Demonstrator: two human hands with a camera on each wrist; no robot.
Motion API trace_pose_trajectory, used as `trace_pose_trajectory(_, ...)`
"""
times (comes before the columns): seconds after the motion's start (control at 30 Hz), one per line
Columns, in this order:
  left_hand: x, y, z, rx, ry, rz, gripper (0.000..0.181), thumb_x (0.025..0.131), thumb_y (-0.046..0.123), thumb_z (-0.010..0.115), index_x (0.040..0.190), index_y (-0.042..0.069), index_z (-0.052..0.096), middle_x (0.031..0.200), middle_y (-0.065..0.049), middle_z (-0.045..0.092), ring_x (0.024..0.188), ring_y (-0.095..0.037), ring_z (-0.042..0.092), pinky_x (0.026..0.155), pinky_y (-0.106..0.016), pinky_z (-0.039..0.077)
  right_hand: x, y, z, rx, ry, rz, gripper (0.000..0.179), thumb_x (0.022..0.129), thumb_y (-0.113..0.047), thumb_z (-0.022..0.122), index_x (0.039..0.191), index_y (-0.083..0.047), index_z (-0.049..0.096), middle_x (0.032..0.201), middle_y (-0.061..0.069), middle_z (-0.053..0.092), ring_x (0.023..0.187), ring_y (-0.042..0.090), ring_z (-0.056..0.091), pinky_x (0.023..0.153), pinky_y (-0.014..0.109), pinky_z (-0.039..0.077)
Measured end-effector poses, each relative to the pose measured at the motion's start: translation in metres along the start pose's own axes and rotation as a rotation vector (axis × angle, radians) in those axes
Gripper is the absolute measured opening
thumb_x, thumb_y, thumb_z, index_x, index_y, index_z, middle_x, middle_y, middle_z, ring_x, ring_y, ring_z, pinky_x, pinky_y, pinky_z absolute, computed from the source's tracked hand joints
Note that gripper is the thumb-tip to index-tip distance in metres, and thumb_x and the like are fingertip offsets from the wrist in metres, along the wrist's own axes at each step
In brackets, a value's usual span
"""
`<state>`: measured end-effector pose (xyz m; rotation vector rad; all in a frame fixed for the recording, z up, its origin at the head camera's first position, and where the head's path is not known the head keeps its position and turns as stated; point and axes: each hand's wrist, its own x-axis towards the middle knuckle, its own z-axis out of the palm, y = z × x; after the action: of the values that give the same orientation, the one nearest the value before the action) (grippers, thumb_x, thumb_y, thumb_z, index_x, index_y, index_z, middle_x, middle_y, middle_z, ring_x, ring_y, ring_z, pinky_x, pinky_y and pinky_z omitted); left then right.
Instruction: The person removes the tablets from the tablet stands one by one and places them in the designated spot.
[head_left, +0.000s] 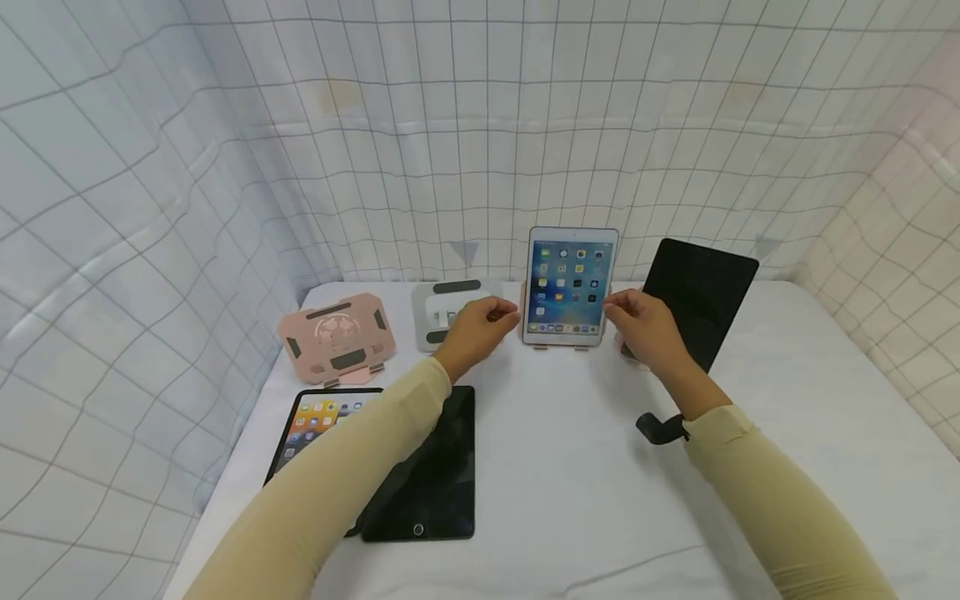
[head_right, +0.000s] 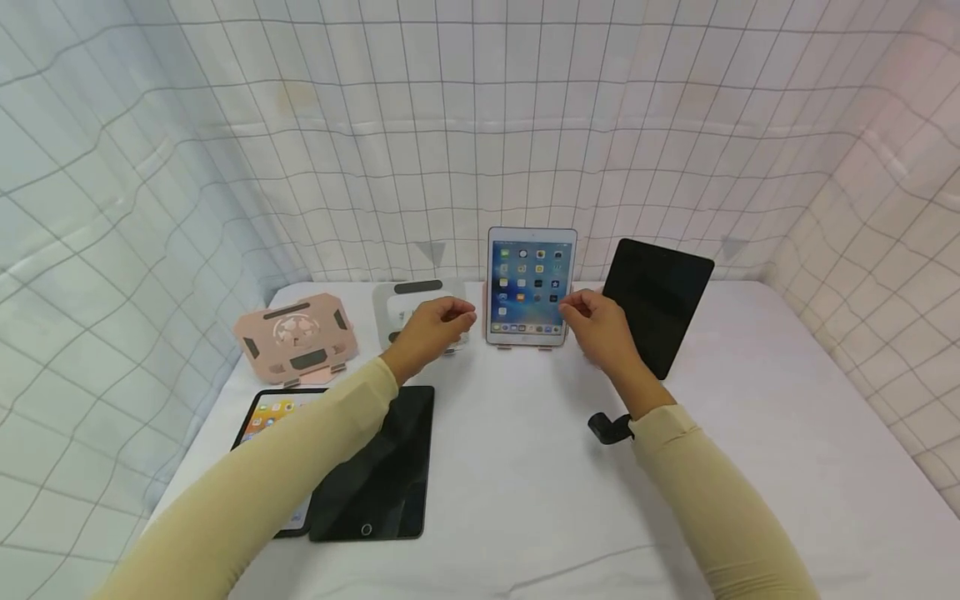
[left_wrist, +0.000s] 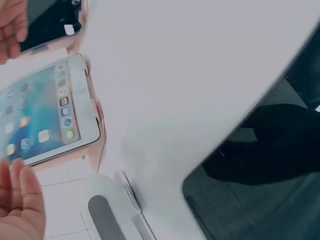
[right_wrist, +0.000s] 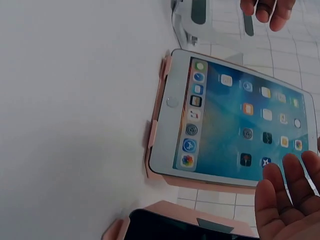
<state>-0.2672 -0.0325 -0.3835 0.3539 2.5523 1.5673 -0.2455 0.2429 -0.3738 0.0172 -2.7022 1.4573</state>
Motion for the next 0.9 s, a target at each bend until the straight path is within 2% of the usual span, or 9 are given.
trace_pose_trajectory(0.07,0.009,0.004,0.003,0.003,0.035,0.009,0.027,0.1,0.03,0.06,0.119,0.011,0.066,0.111,-0.001,0.066,0.105,-0.019,0.06,0.09,-0.036,0.051,0.007,0.0,-0.005,0.015,0.026,0.001,0.038,0.103,-0.034,0.054,0.121,-0.002,0.063,0.116,0.014,0.064,0.102,0.026,0.054,0.086,0.033,0.049)
trace_pose_trajectory(0.23,0.026,0.013,0.005,-0.021,0.119,0.002,0.027,0.101,0.031,0.06,0.118,0.011,0.066,0.11,0.001,0.065,0.106,-0.017,0.059,0.093,-0.035,0.05,0.026,-0.001,-0.014,0.054,0.071,-0.029,0.036,0.103,-0.032,0.053,0.119,-0.001,0.062,0.115,0.016,0.064,0.1,0.024,0.057,0.08,0.028,0.049)
trace_pose_trajectory(0.33,0.033,0.015,0.004,-0.038,0.158,-0.021,0.027,0.101,0.031,0.059,0.118,0.011,0.066,0.11,0.0,0.065,0.105,-0.017,0.059,0.093,-0.035,0.05,0.037,-0.002,-0.017,0.064,0.074,-0.024,0.035,0.103,-0.031,0.053,0.12,-0.001,0.06,0.116,0.016,0.064,0.102,0.023,0.056,0.085,0.031,0.05)
trace_pose_trajectory(0.5,0.045,0.017,0.003,-0.076,0.174,-0.065,0.028,0.101,0.031,0.059,0.118,0.01,0.067,0.112,-0.002,0.065,0.105,-0.018,0.058,0.094,-0.035,0.049,0.05,-0.004,-0.022,0.089,0.074,0.019,0.036,0.103,-0.031,0.052,0.123,-0.001,0.057,0.123,0.016,0.062,0.109,0.027,0.057,0.096,0.043,0.05)
trace_pose_trajectory(0.63,0.055,0.024,0.003,-0.089,0.202,-0.069,0.03,0.101,0.031,0.059,0.119,0.009,0.068,0.112,-0.003,0.065,0.105,-0.019,0.058,0.093,-0.035,0.049,0.056,-0.004,-0.023,0.112,0.064,0.043,0.038,0.103,-0.031,0.052,0.127,-0.001,0.054,0.127,0.017,0.06,0.116,0.033,0.056,0.1,0.047,0.048)
trace_pose_trajectory(0.77,0.063,0.034,0.005,-0.089,0.24,-0.061,0.029,0.101,0.029,0.06,0.121,0.01,0.068,0.114,-0.003,0.067,0.106,-0.018,0.059,0.093,-0.033,0.05,0.064,-0.002,-0.02,0.123,0.063,0.046,0.04,0.104,-0.029,0.052,0.131,-0.001,0.052,0.129,0.017,0.059,0.12,0.033,0.057,0.101,0.046,0.047)
trace_pose_trajectory(0.9,0.066,0.041,0.011,-0.105,0.265,-0.053,0.029,0.101,0.026,0.059,0.122,0.009,0.069,0.115,-0.003,0.068,0.106,-0.017,0.061,0.091,-0.031,0.051,0.073,-0.002,-0.015,0.118,0.084,0.027,0.038,0.104,-0.025,0.05,0.131,0.002,0.053,0.126,0.018,0.059,0.114,0.029,0.061,0.098,0.043,0.05)
